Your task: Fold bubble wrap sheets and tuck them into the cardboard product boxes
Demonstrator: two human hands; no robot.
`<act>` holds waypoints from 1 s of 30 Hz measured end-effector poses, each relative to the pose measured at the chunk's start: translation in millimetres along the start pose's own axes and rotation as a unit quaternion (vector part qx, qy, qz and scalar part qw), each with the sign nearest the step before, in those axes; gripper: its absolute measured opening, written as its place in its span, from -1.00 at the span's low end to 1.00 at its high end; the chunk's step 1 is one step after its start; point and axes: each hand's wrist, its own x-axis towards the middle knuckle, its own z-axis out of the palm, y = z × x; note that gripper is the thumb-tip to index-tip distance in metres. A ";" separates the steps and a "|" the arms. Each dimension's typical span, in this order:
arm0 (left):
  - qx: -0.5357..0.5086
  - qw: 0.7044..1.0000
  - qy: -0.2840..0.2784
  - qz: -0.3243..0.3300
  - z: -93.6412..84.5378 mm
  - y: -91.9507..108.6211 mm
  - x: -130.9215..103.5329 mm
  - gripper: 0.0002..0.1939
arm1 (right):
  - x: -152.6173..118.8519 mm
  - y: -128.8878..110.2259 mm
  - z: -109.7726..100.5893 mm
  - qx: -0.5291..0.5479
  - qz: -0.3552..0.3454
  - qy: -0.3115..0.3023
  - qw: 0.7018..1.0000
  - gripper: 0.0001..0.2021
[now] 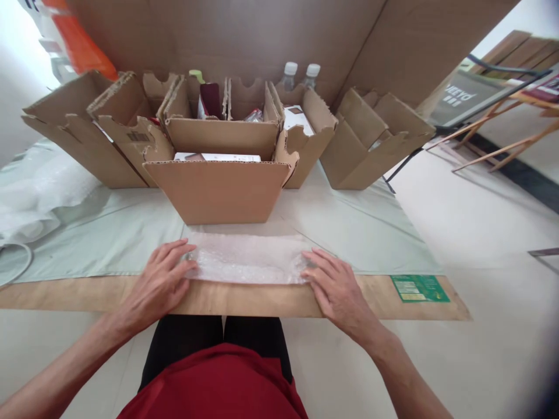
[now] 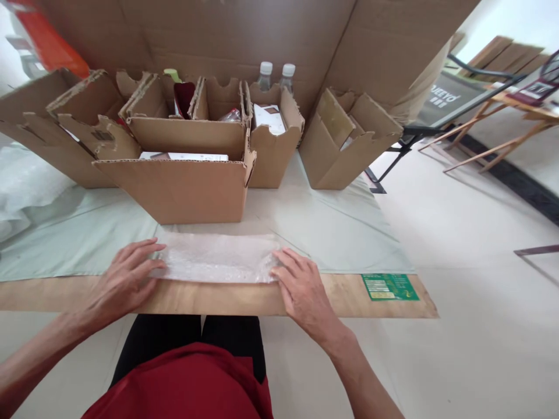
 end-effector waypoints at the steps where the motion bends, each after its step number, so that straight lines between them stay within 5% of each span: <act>1: -0.017 0.999 -0.031 -0.012 0.9 0.3 -7.0 -0.71 | -8.7 3.2 2.8 -0.006 0.009 -0.021 1.000 -0.72; 4: -0.064 0.996 -0.031 -0.046 -5.0 9.8 -15.1 -0.62 | -21.3 7.4 1.5 0.004 0.059 -0.006 0.998 -0.73; 8: -0.081 0.996 0.004 -0.046 -6.1 34.6 3.9 -0.67 | 8.4 -19.6 2.8 0.057 0.097 0.019 0.993 -0.76; 14: -0.037 0.998 -0.029 -0.034 23.9 51.3 16.5 -0.80 | 68.0 -81.1 49.5 0.141 -0.037 -0.139 0.979 -0.63; 18: -0.055 0.995 -0.024 -0.076 28.5 47.2 0.7 -0.86 | 41.1 -49.8 52.3 0.118 0.004 -0.164 0.979 -0.66; 23: -0.076 0.992 0.008 -0.100 28.5 49.6 -3.6 -0.93 | 0.1 10.0 20.7 0.058 0.160 -0.040 0.985 -0.69; 26: -0.077 0.992 0.016 -0.100 29.1 51.5 -1.9 -0.93 | 15.7 16.5 17.4 0.049 0.169 -0.028 0.984 -0.68; 30: -0.085 0.991 0.017 -0.099 28.9 51.8 -4.7 -0.90 | 56.5 11.1 36.6 0.045 0.158 -0.106 0.981 -0.66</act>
